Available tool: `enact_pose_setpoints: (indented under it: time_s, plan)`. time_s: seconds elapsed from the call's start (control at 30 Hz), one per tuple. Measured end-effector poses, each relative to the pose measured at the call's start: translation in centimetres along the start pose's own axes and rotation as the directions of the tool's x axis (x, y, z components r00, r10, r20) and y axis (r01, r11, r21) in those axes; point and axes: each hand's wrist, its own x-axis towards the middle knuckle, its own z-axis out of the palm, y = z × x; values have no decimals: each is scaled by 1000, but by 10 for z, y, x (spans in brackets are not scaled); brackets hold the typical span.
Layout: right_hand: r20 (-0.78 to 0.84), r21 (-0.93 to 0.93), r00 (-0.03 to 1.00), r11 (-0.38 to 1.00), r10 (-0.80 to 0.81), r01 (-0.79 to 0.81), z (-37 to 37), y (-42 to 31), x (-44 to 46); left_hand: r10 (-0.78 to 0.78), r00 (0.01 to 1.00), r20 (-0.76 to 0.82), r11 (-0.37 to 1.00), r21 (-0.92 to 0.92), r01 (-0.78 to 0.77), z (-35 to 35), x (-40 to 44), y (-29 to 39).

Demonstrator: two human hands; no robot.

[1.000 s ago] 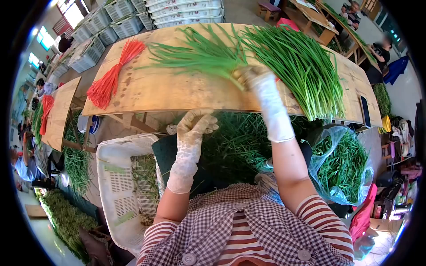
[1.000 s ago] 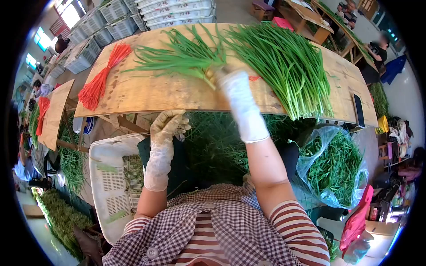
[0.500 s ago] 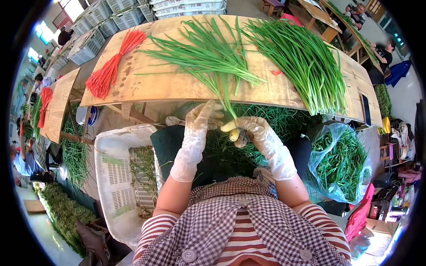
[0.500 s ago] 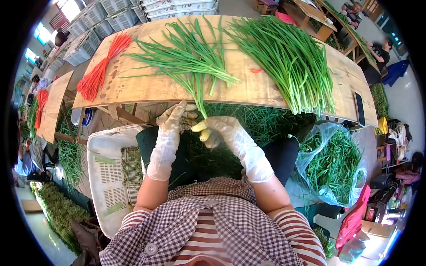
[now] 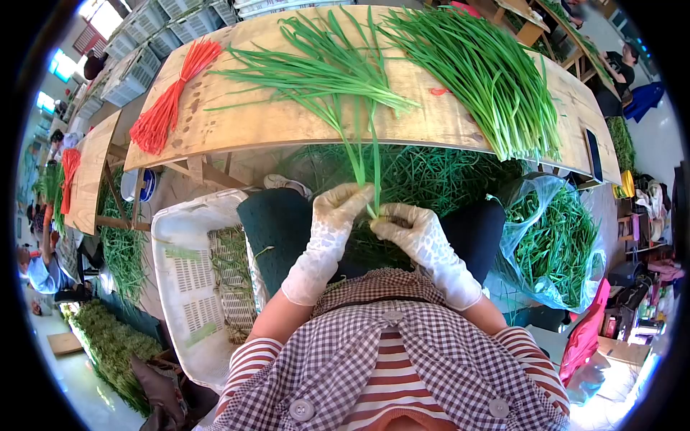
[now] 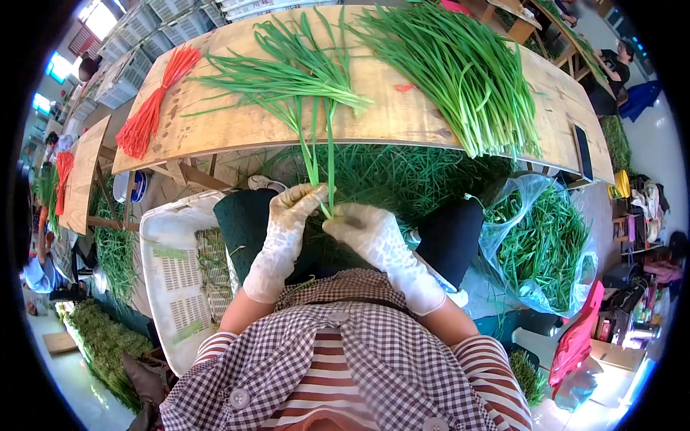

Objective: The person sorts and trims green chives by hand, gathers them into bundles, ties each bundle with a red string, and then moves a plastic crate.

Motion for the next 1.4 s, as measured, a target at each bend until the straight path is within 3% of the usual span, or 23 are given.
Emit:
enact_pose_setpoints:
  time_s: [0.13,0.17,0.23,0.27,0.3,0.33,0.37,0.4,0.43,0.47,0.5,0.53,0.57,0.63,0.67,0.7,0.73,0.83,0.97,1.07,1.2,1.33,1.4]
  plan:
    - [23,448,988,883,150,-144,-4,-4,3,311,950,-42,934,200,-297,10,-19,11]
    - [52,293,985,940,165,-173,-9,3,4,494,866,-84,840,306,-449,6,-21,15]
    - [100,-43,972,977,213,-210,-24,28,9,545,782,-302,829,53,-557,-7,-26,44]
    - [100,-736,977,675,186,-54,-33,29,13,705,672,-226,706,144,-693,-25,-26,59]
    - [112,-954,951,300,287,22,-38,37,18,760,638,-123,608,-210,-765,-34,-25,81]
    - [76,-952,989,305,129,33,-37,34,19,641,704,-306,659,-252,-709,-27,-34,103]
    - [39,-950,999,308,-31,47,-37,28,20,568,762,-310,681,-342,-647,-31,-30,104]
    - [93,-865,889,406,-447,294,-31,5,21,493,816,-300,697,-426,-577,-41,-24,105]
    - [-109,-725,855,629,-508,281,-18,-21,29,416,865,-282,701,-506,-502,-48,-16,105]
    - [-130,-708,787,612,-604,352,-10,-33,39,285,918,-277,747,-536,-394,-52,-4,97]
    - [-99,-804,719,482,-687,349,0,-37,52,223,960,-168,711,-646,-278,-54,2,85]
    - [-148,-779,758,547,-635,307,10,-42,67,178,970,-166,750,-615,-243,-50,3,76]
    - [138,-883,624,190,-769,429,8,-27,86,133,977,-167,785,-584,-207,-44,2,67]
    - [-130,-509,884,795,-449,329,23,-46,94,95,976,-194,824,-535,-187,-41,1,55]
    - [-52,-113,971,967,-234,228,19,-54,87,77,975,-209,842,-511,-176,-43,2,52]
    - [120,276,992,961,-49,14,14,-68,73,71,975,-209,863,-477,-165,-48,0,49]
    - [295,576,952,809,-78,-113,7,-60,69,65,976,-209,883,-443,-153,-54,-1,46]
    - [313,322,950,939,14,-120,9,-47,46,79,979,-188,935,-327,-138,-58,0,38]
    - [392,420,918,877,56,-233,19,-10,35,36,997,-70,950,-306,-56,-55,12,23]
    - [413,319,905,914,104,-251,21,-7,30,25,1000,-16,953,-301,-29,-55,14,17]
    - [138,269,990,962,15,-52,35,-13,43,46,988,-147,982,-173,-72,-45,10,19]
    - [-69,67,990,989,-125,130,45,-2,58,104,965,-240,977,-156,-144,-38,10,10]
    - [-64,-177,978,967,-197,183,41,0,53,113,958,-264,970,-179,-164,-37,10,9]
